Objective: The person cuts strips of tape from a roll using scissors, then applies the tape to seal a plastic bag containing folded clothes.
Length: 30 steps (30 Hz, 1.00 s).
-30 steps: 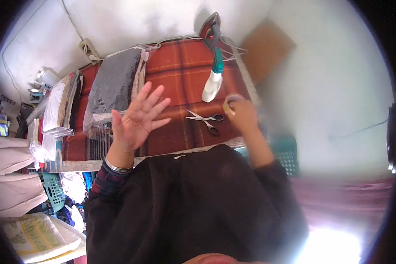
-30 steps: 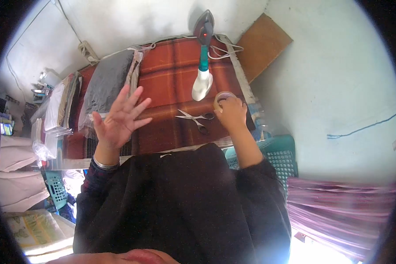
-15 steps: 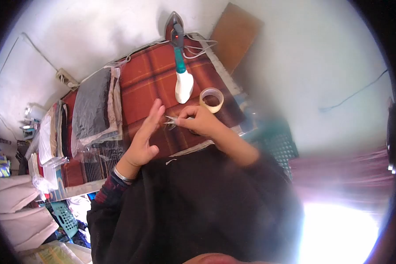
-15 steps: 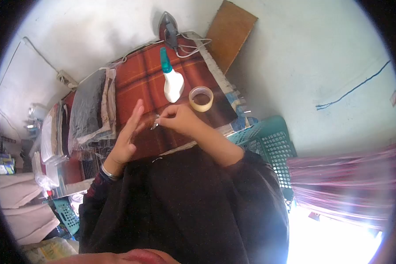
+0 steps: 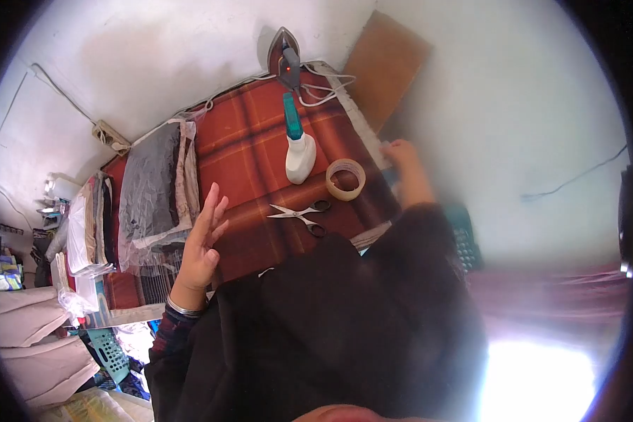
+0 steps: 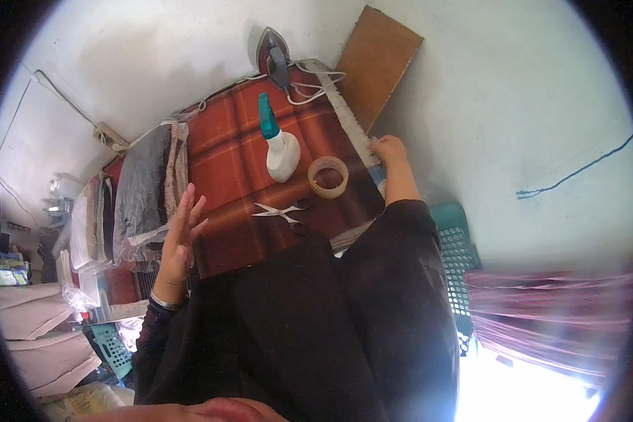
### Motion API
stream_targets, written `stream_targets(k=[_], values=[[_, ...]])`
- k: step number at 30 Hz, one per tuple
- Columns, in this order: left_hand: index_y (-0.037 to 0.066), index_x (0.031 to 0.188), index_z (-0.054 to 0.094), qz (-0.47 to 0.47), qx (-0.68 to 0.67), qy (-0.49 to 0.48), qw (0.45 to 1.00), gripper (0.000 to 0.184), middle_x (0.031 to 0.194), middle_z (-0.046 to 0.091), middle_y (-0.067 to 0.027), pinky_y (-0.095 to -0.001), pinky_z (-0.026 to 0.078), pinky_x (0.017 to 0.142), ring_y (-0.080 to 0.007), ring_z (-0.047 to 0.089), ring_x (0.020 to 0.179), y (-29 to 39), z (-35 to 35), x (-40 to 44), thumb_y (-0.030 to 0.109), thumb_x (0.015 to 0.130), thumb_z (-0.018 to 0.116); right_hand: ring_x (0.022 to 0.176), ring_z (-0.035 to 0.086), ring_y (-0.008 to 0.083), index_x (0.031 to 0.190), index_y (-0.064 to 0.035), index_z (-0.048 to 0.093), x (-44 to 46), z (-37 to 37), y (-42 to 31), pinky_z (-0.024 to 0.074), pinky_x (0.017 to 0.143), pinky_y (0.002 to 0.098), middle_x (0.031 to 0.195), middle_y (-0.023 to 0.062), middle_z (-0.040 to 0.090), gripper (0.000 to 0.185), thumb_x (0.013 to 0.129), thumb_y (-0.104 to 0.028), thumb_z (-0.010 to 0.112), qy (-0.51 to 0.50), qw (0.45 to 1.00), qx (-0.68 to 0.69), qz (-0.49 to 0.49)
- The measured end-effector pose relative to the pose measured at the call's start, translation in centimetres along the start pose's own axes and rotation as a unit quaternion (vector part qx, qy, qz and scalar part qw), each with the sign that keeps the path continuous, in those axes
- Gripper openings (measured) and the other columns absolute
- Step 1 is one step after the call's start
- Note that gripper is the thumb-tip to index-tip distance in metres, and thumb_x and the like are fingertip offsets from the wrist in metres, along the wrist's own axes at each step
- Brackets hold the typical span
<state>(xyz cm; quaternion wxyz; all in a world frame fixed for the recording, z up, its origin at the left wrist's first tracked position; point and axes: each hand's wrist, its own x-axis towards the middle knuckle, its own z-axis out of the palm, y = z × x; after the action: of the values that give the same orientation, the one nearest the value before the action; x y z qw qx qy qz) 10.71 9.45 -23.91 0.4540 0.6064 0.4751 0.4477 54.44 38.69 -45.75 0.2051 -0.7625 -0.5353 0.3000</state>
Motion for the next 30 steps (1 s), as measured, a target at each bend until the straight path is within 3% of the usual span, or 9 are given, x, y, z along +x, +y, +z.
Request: stream_targets(k=[4,7,10,14,17,21,26,28,30], values=[[0.01,0.151,0.015,-0.006,-0.034,-0.008,0.999,0.112,0.157,0.012,-0.0135,-0.0525,0.026,0.108,-0.0357,0.029,0.139,0.1,0.0,0.7,0.078,0.072,0.055,0.098,0.063,0.0297,0.105,-0.0132,0.069,-4.2,-1.7,-3.0,0.0486,0.084,0.04,0.106,0.0127,0.066,0.053,0.066,-0.048,0.077,0.017,0.996,-0.075,0.045],[0.009,0.152,0.011,-0.014,-0.048,-0.049,0.998,0.111,0.157,0.012,-0.0152,-0.0498,0.028,0.107,-0.0354,0.034,0.136,0.3,0.2,1.5,0.08,0.075,0.048,0.104,0.061,0.0324,0.115,-0.0125,0.065,-7.2,-1.7,-5.5,0.0487,0.086,0.0415,0.114,0.0151,0.063,0.061,0.068,-0.049,0.077,0.236,0.943,-0.235,0.019],[0.01,0.152,0.01,-0.02,-0.092,-0.106,0.99,0.11,0.157,0.014,-0.0161,-0.0478,0.03,0.107,-0.0356,0.038,0.133,0.2,1.0,2.6,0.08,0.075,0.048,0.103,0.061,0.0256,0.124,-0.011,0.059,-12.3,-2.8,-10.2,0.0481,0.088,0.0374,0.115,0.0147,0.061,0.057,0.076,-0.037,0.075,0.038,0.972,0.153,-0.173],[0.007,0.151,0.009,0.006,-0.186,-0.21,0.96,0.113,0.155,0.016,-0.0176,-0.0479,0.029,0.109,-0.0352,0.037,0.134,0.8,3.0,4.3,0.076,0.075,0.054,0.103,0.06,0.0173,0.123,-0.0035,0.056,-23.2,-2.4,-16.9,0.0479,0.087,0.0319,0.114,0.0079,0.059,0.046,0.081,-0.012,0.072,-0.378,0.807,0.373,-0.26],[0.008,0.151,0.008,0.025,-0.2,-0.256,0.945,0.113,0.156,0.015,-0.0176,-0.0484,0.029,0.108,-0.0358,0.036,0.134,0.3,3.8,5.6,0.076,0.075,0.055,0.099,0.06,0.0159,0.108,-0.0038,0.063,-25.1,-1.1,-18.8,0.0478,0.085,0.0304,0.109,0.0056,0.059,0.028,0.081,-0.005,0.071,-0.444,0.744,0.426,-0.26],[0.012,0.152,0.008,-0.029,-0.143,-0.262,0.954,0.115,0.158,0.005,-0.0151,-0.0536,0.031,0.105,-0.0375,0.031,0.137,1.3,3.3,5.9,0.077,0.072,0.057,0.094,0.059,0.0147,0.09,-0.004,0.067,-24.4,0.4,-18.2,0.0472,0.081,0.028,0.106,0.0046,0.06,0.011,0.08,-0.007,0.072,-0.422,0.734,0.473,-0.243],[0.015,0.153,0.006,0.011,-0.07,-0.167,0.983,0.113,0.158,-0.006,-0.0121,-0.0573,0.032,0.102,-0.0392,0.027,0.139,-0.9,2.1,5.6,0.074,0.072,0.059,0.09,0.059,0.0127,0.085,-0.0055,0.07,-21.2,-1.8,-16.3,0.0464,0.078,0.0278,0.096,0.0047,0.062,0.013,0.077,-0.015,0.074,-0.195,0.851,0.37,-0.318],[0.015,0.153,0.005,0.026,-0.08,-0.123,0.989,0.112,0.158,-0.009,-0.0116,-0.0577,0.033,0.101,-0.039,0.026,0.139,-1.0,1.1,5.5,0.073,0.073,0.059,0.087,0.06,0.0145,0.088,-0.0058,0.071,-16.4,-3.5,-14.3,0.0474,0.077,0.0296,0.091,0.0058,0.065,0.016,0.078,-0.018,0.072,-0.045,0.923,0.26,-0.281],[0.013,0.152,0.005,-0.001,-0.078,-0.095,0.992,0.11,0.159,-0.004,-0.0117,-0.0544,0.032,0.103,-0.0367,0.029,0.138,-0.4,0.7,5.1,0.069,0.075,0.06,0.083,0.062,0.0173,0.09,-0.0045,0.071,-11.6,-4.8,-12.2,0.0482,0.075,0.0304,0.09,0.0071,0.067,0.021,0.077,-0.022,0.072,0.006,0.963,0.251,-0.101]])
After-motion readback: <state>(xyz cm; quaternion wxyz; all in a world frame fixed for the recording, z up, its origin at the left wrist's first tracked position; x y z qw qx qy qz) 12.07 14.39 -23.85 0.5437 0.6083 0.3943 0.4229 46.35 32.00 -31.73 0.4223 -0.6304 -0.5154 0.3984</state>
